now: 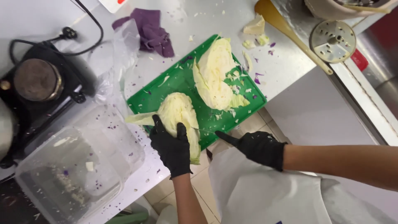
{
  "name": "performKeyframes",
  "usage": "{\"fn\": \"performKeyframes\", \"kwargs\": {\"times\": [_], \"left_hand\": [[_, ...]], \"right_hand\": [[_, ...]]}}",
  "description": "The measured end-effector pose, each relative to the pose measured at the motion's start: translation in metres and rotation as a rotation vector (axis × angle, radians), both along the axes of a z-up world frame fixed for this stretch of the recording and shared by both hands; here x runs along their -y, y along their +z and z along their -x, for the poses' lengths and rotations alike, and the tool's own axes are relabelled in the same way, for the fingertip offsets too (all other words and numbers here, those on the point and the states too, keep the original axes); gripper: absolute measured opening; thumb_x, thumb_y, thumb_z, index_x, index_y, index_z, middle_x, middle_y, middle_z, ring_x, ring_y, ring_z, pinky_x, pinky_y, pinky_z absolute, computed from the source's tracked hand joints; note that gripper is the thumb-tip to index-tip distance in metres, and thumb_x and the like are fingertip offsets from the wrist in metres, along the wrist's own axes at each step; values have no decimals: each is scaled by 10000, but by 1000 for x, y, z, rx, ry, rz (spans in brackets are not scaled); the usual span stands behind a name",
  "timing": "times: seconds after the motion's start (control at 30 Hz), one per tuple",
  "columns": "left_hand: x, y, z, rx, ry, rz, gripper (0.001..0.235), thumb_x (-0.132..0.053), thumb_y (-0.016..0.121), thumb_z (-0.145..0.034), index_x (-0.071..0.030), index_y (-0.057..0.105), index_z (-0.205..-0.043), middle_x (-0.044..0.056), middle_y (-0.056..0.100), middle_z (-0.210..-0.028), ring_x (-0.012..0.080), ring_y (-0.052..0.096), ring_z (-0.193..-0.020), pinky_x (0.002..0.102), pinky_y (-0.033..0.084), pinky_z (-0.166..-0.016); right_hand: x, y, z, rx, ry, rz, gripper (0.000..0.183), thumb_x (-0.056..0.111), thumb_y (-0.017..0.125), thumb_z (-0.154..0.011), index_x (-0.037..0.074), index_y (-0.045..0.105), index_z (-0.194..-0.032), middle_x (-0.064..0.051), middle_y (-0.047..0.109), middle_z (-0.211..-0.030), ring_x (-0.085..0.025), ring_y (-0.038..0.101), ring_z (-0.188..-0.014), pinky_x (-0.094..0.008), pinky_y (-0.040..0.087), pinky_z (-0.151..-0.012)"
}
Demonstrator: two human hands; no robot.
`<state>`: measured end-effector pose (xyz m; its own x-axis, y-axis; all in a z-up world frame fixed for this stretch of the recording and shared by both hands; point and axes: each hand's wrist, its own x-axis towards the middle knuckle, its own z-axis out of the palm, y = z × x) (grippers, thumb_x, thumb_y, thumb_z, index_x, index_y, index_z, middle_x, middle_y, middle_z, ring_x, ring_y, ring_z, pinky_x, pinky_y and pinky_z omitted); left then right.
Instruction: Cutting a whole green cabbage into smaller pieces on a cutting board using a chef knife.
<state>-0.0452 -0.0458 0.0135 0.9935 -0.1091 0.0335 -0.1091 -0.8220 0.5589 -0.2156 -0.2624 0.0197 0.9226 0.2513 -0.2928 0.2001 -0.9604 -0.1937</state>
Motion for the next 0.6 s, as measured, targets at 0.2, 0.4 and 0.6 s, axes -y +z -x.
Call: {"fn": "performKeyframes", "kwargs": {"times": [0.2,0.4,0.6], "left_hand": [[2,11,5,-64,-52,6,877,-413,784,-858,-55,416,-1569,309,535,-1366,487,524,-1191,561,456,-1013],[21,21,0,-15,24,-208,880,-400,813,-803,-83,433,-1531,324,511,-1356,506,499,-1150,568,445,-924],[-25,-39,-13,-112,-125,232,809,-410,753,-918,-110,420,-1591,278,537,-1406,436,521,-1273,540,427,-1097]], "right_hand": [[-9,-10,12,369,197,485,923,-8,519,-827,229,192,-1656,64,321,-399,-63,346,-288,-274,304,-252],[-4,2,-13,-1,-122,-310,887,179,576,-867,241,121,-1626,-27,312,-438,-129,324,-330,-358,320,-327],[-11,-22,-5,-208,-43,7,858,31,431,-950,268,45,-1679,-34,480,-525,-135,448,-361,-338,438,-348]]}}
